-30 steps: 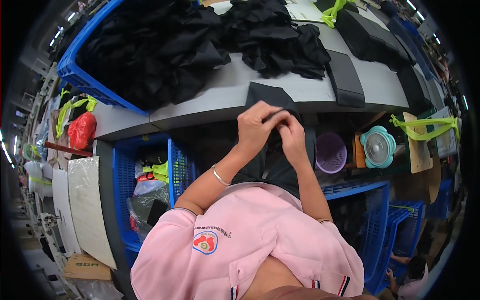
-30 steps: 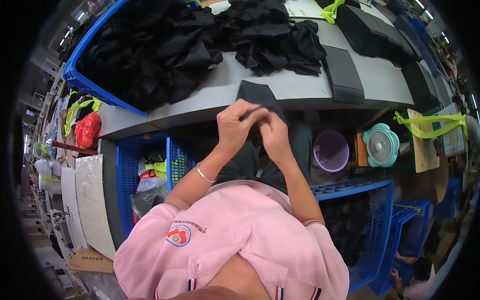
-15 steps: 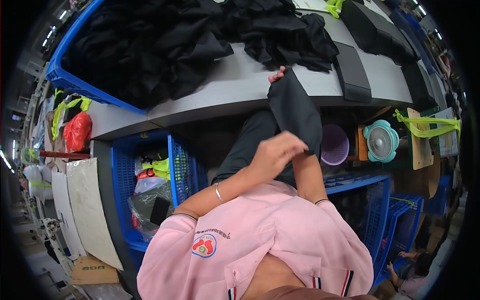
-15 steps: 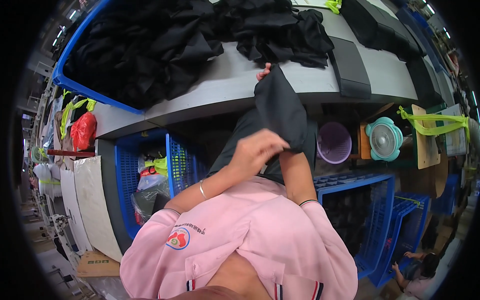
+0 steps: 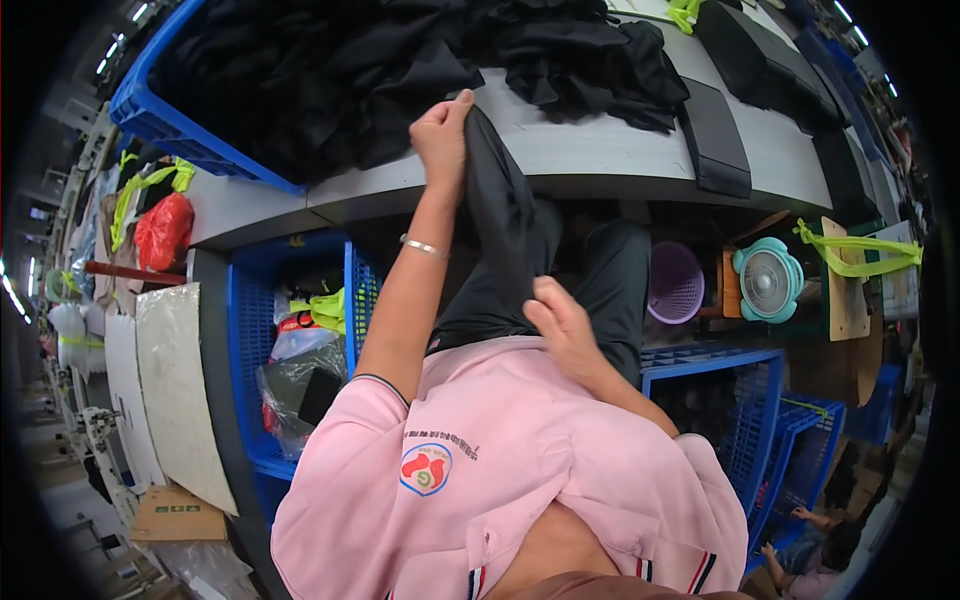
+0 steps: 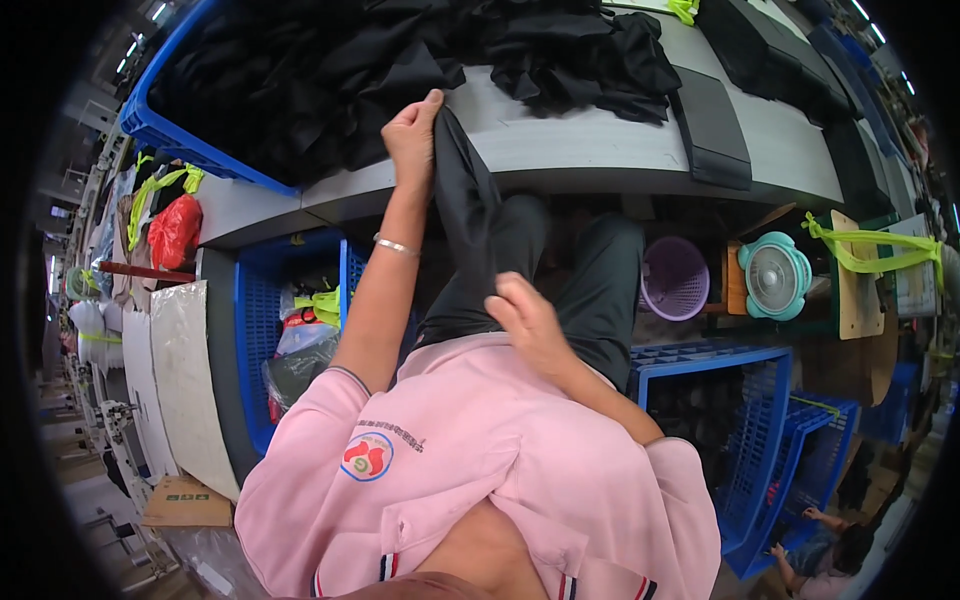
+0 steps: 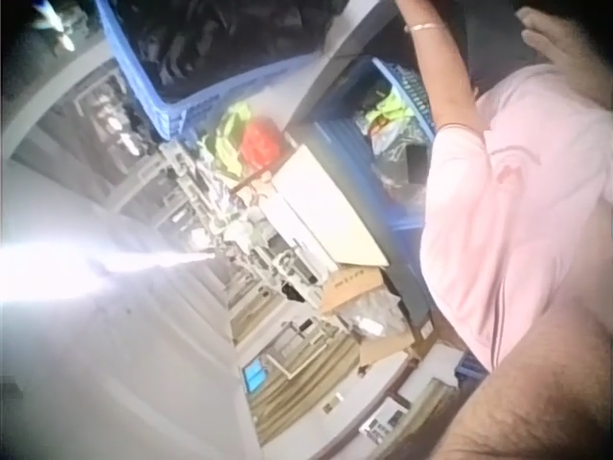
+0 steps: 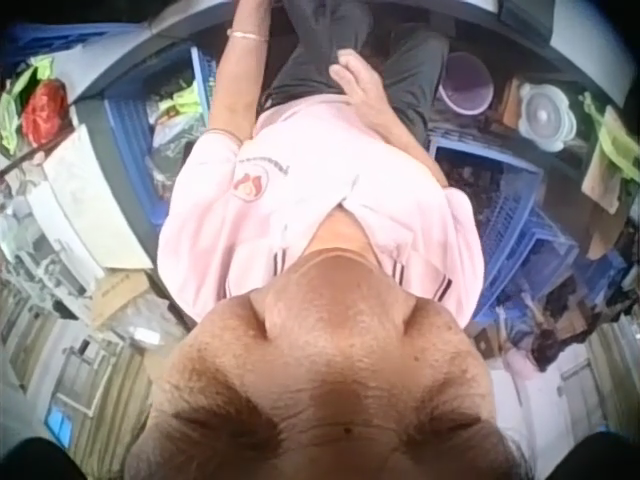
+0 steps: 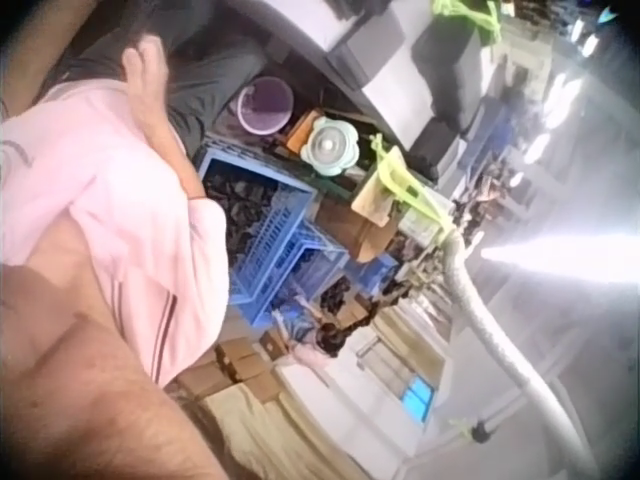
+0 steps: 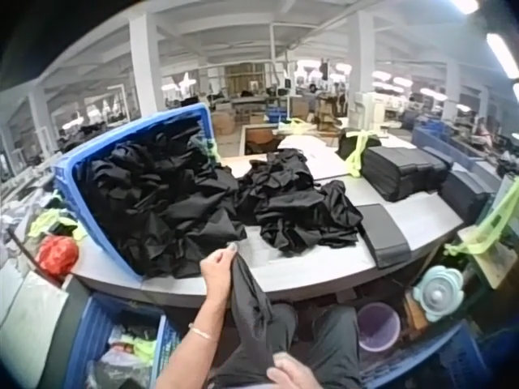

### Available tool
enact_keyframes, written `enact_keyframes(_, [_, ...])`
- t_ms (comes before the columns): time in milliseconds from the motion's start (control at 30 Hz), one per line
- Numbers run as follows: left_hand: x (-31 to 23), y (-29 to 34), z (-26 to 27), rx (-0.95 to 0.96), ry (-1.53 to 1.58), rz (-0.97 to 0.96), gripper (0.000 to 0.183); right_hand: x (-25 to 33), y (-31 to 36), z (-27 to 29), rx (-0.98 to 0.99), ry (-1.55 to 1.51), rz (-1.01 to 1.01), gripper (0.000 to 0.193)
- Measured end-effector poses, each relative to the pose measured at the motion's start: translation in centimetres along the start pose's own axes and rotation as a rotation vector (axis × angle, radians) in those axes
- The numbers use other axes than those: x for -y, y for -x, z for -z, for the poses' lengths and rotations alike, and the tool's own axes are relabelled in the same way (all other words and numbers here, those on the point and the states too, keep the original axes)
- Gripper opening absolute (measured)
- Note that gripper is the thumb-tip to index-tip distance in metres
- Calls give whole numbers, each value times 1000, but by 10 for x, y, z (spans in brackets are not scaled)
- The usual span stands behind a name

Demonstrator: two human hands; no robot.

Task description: Inspecting and sorting black garment pieces at a workstation.

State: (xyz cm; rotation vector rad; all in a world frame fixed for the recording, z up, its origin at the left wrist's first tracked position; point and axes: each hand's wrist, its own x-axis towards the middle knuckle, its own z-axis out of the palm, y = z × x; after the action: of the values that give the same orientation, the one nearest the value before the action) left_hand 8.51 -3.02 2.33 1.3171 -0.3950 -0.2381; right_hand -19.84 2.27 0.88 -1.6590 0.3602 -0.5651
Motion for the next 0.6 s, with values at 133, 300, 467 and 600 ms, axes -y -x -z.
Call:
enact_keyframes(133, [-24, 29, -12, 163, 162, 31, 27, -26, -8, 46, -384, -66, -88, 37])
enact_keyframes(300, [-48, 104, -44, 525, -120, -31, 17, 19, -76, 46, -547, 464, 225, 57])
enact_keyframes(467, [-51, 93, -36, 510, -251, -256, 15, 1, -96, 87, -448, -70, -184, 10])
enact_keyframes(600, [-33, 73, -25, 423, 131, 240, 21, -6, -83, 102, -187, -509, -209, 12])
